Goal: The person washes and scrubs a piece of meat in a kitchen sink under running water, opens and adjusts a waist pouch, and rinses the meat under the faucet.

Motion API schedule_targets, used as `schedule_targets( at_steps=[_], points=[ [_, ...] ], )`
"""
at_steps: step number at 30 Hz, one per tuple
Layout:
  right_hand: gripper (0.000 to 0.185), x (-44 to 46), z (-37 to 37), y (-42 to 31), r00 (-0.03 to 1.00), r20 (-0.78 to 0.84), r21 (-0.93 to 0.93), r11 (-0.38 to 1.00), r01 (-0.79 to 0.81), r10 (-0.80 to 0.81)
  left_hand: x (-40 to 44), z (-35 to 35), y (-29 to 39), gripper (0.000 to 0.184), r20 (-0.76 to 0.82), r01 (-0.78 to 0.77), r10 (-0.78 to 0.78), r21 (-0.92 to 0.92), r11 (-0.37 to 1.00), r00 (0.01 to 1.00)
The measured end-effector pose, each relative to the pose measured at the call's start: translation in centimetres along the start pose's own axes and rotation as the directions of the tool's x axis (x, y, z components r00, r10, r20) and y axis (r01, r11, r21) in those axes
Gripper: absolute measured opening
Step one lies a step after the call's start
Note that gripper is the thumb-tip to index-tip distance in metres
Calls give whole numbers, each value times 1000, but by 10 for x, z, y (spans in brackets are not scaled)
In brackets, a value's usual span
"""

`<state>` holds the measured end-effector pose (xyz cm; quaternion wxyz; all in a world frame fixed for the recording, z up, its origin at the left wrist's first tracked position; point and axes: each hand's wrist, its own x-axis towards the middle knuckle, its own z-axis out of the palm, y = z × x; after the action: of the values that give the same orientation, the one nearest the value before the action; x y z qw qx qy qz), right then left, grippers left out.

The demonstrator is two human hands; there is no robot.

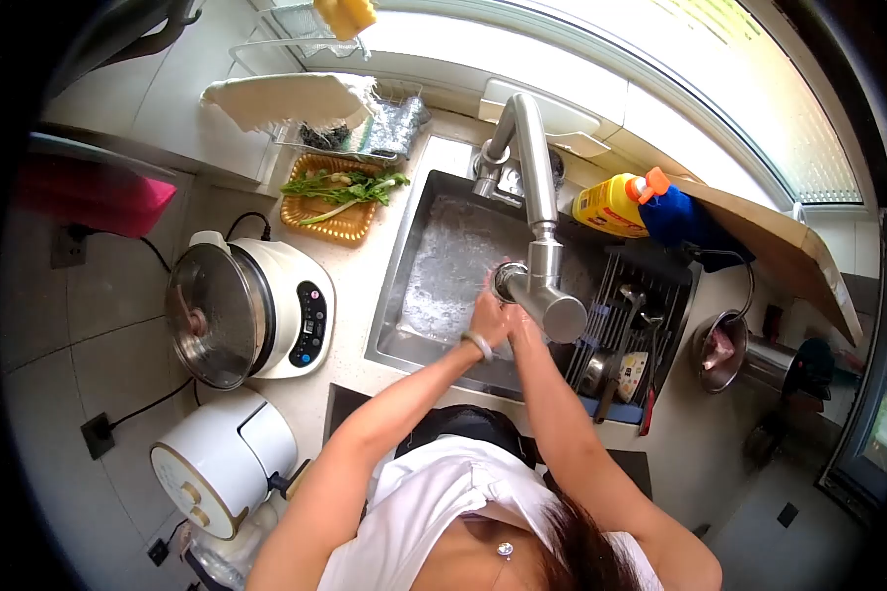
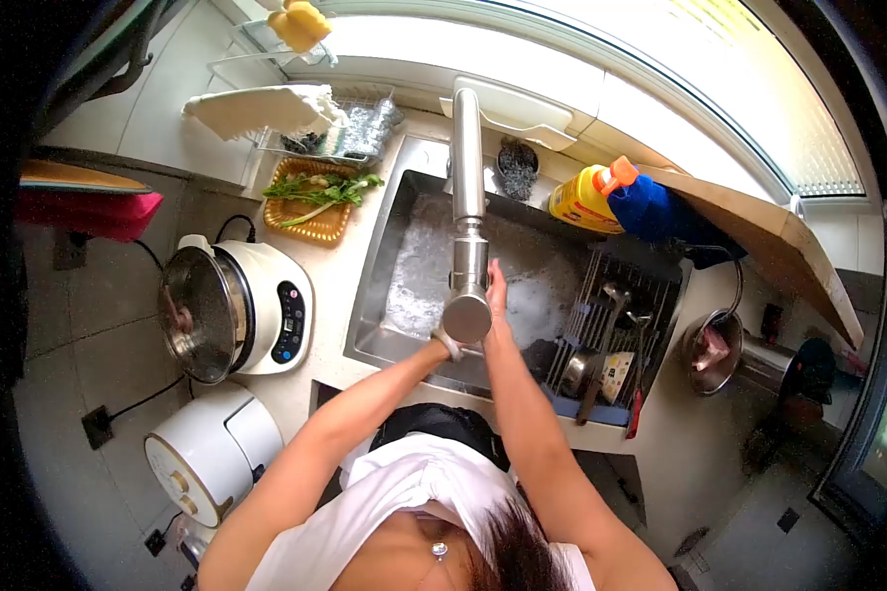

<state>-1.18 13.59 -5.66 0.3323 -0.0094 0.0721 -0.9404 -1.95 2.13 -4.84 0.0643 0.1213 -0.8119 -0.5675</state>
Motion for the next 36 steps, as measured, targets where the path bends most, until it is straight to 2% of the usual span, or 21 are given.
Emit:
schedule_targets(
  at_steps=[1, 2, 3, 7, 9, 10, 11, 12, 14, 15, 18, 21, 23, 24, 28, 29, 30, 31, 33, 34, 36],
  points=[
    [37, 2, 12, -3, 974, 221, 81, 995, -58, 39, 4, 1, 0, 30, 1, 4, -4, -47, 999, 1000],
    [37, 7, 57, 8, 947, -320, -107, 994, 1, -36, 6, 3, 0, 30, 2, 11, -11, -95, 995, 1000],
    [36, 8, 83, 22, 634, -748, -292, 955, -48, -197, 3, 7, -1, 30, 8, 25, -24, -145, 989, 1000],
    [20, 6, 66, 21, 669, -709, -312, 950, -12, -224, -21, -15, 82, 27, 91, 155, -150, -49, 987, 984],
    [20, -3, 8, 6, 717, -669, -218, 974, 59, -193, -58, 7, 61, 18, 163, -264, 240, 146, 953, 957],
    [21, -6, 4, 6, 740, -647, -177, 980, 87, -183, -63, 13, 57, 22, 215, -36, 22, 63, 997, 976],
    [21, -8, 0, 6, 762, -625, -133, 985, 113, -172, -56, 11, 56, 22, 218, -35, 22, 58, 998, 976],
    [24, -6, 22, 14, 712, -676, -227, 973, 44, -190, -38, 4, 53, 27, 196, 183, -176, -17, 983, 965],
    [31, 3, 43, 38, 660, -664, -403, 912, 80, -352, 2, 0, 4, 36, 164, 352, -330, -128, 927, 929],
    [35, 7, 50, 51, 626, -651, -487, 869, 88, -429, 5, -2, 8, 38, 147, 330, -309, -144, 933, 940],
    [30, 7, 52, 16, 698, -659, -400, 917, -10, -279, -35, -9, 58, 36, 228, 124, -122, 2, 992, 966],
    [27, 3, 44, -1, 668, -741, -16, 996, 88, -71, -49, 10, 47, 30, 165, -128, 122, 29, 991, 979],
    [26, 4, 72, 25, 596, -750, -342, 939, 23, -288, -31, 16, 12, 33, 196, 85, -55, -147, 985, 979],
    [30, 2, 70, 38, 653, -660, -408, 907, 104, -372, -29, 23, -3, 33, 214, 160, -115, -206, 965, 970],
    [29, 16, 106, 19, 567, -790, -274, 962, 15, -234, -32, 27, -11, 43, 288, 261, -158, -362, 895, 944],
    [29, 14, 99, 24, 570, -785, -284, 959, 18, -243, -45, 20, 34, 42, 230, -16, 47, -136, 991, 972],
    [29, 13, 90, 28, 573, -778, -300, 954, 21, -257, -50, 17, 60, 42, 223, -294, 266, 102, 950, 938],
    [29, 11, 80, 29, 576, -769, -322, 946, 24, -276, -46, 19, 50, 42, 226, -300, 272, 97, 949, 935],
    [29, 1, 63, 29, 574, -756, -372, 928, 19, -315, -21, 16, 8, 39, 206, 59, -43, -71, 996, 977],
    [29, -1, 63, 36, 672, -664, -342, 932, 119, -329, -10, 11, 0, 39, 195, 146, -127, -84, 986, 973],
    [29, 1, 62, 17, 693, -679, -267, 961, 76, -244, -21, 11, 8, 38, 196, 15, -16, 4, 1000, 980]
  ],
)
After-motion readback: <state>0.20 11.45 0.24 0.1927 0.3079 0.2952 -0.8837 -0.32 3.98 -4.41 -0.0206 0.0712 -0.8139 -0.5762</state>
